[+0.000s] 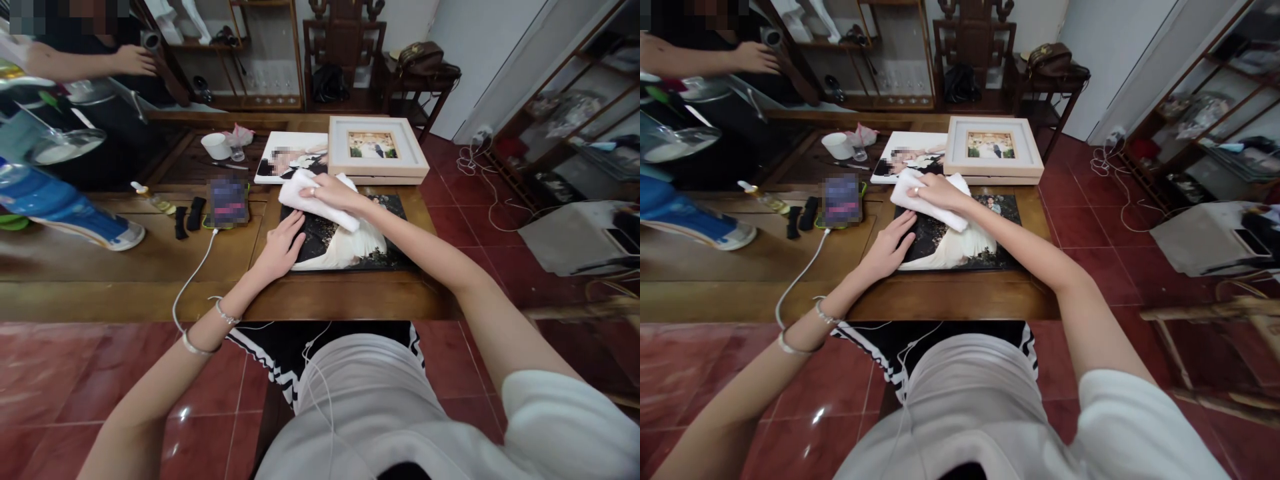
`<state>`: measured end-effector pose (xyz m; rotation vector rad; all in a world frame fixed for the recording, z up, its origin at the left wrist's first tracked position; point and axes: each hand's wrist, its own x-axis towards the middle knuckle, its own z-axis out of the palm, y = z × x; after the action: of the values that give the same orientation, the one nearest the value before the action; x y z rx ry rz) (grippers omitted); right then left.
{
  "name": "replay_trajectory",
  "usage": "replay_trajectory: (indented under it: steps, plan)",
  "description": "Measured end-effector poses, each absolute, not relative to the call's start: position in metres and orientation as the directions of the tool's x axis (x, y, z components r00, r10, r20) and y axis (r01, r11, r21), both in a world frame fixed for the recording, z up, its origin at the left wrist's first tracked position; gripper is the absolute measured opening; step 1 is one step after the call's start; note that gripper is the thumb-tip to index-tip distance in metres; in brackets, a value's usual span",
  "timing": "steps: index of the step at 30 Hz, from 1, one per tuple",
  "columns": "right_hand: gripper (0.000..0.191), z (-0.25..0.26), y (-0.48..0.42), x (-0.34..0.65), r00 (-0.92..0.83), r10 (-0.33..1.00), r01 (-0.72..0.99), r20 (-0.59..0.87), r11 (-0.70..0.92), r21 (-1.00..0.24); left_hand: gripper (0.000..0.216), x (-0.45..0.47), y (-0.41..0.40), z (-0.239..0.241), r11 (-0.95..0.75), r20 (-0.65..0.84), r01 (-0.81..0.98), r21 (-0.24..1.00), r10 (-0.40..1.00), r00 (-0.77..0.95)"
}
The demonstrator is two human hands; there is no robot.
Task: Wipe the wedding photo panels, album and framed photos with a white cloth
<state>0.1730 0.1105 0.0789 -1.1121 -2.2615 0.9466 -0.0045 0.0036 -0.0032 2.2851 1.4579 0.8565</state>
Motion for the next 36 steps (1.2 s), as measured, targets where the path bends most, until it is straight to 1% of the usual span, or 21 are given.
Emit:
replay_trajectory:
  steps: [5,10,13,19,22,25,27,30,33,36]
  plan:
    - [0.025,0.074,0.119,0.155,-0.641,0.759,0.478,0.114,0.511,-0.715,0.054,-0.004,0.002,-0.005,-0.409,0.269,0.756,0.511,0.912,0.311]
    - [0.027,0.067,0.112,0.194,-0.609,0.777,0.465,0.159,0.512,-0.722,0.055,-0.003,0.002,-0.004,-0.393,0.251,0.764,0.511,0.919,0.305]
    - [0.029,0.065,0.105,0.236,-0.538,0.824,0.504,0.178,0.483,-0.716,0.058,-0.003,0.002,-0.003,-0.375,0.228,0.771,0.515,0.927,0.299]
    - [0.030,0.062,0.102,0.326,-0.297,0.949,0.611,0.110,0.277,-0.742,0.063,-0.004,0.002,-0.002,-0.372,0.228,0.762,0.529,0.928,0.295]
    - [0.029,0.062,0.090,0.351,-0.248,0.960,0.628,0.127,0.259,-0.733,0.063,-0.003,0.002,-0.001,-0.363,0.217,0.770,0.524,0.932,0.291]
    - [0.028,0.065,0.057,0.355,-0.332,0.935,0.652,0.123,0.322,-0.687,0.061,-0.003,0.002,-0.001,-0.358,0.211,0.778,0.517,0.933,0.290]
    - [0.031,0.068,0.025,0.350,-0.434,0.898,0.652,0.071,0.367,-0.664,0.060,-0.004,0.003,-0.002,-0.367,0.227,0.776,0.514,0.930,0.290]
    - [0.033,0.073,-0.021,0.336,-0.591,0.807,0.597,0.004,0.441,-0.671,0.058,-0.005,0.004,-0.004,-0.383,0.245,0.777,0.499,0.923,0.298]
    - [0.032,0.074,-0.044,0.325,-0.660,0.750,0.537,0.042,0.511,-0.671,0.058,-0.005,0.004,-0.004,-0.386,0.236,0.790,0.476,0.922,0.308]
    - [0.037,0.072,-0.029,0.322,-0.655,0.751,0.526,0.079,0.529,-0.666,0.058,-0.006,0.004,-0.002,-0.387,0.215,0.803,0.453,0.922,0.323]
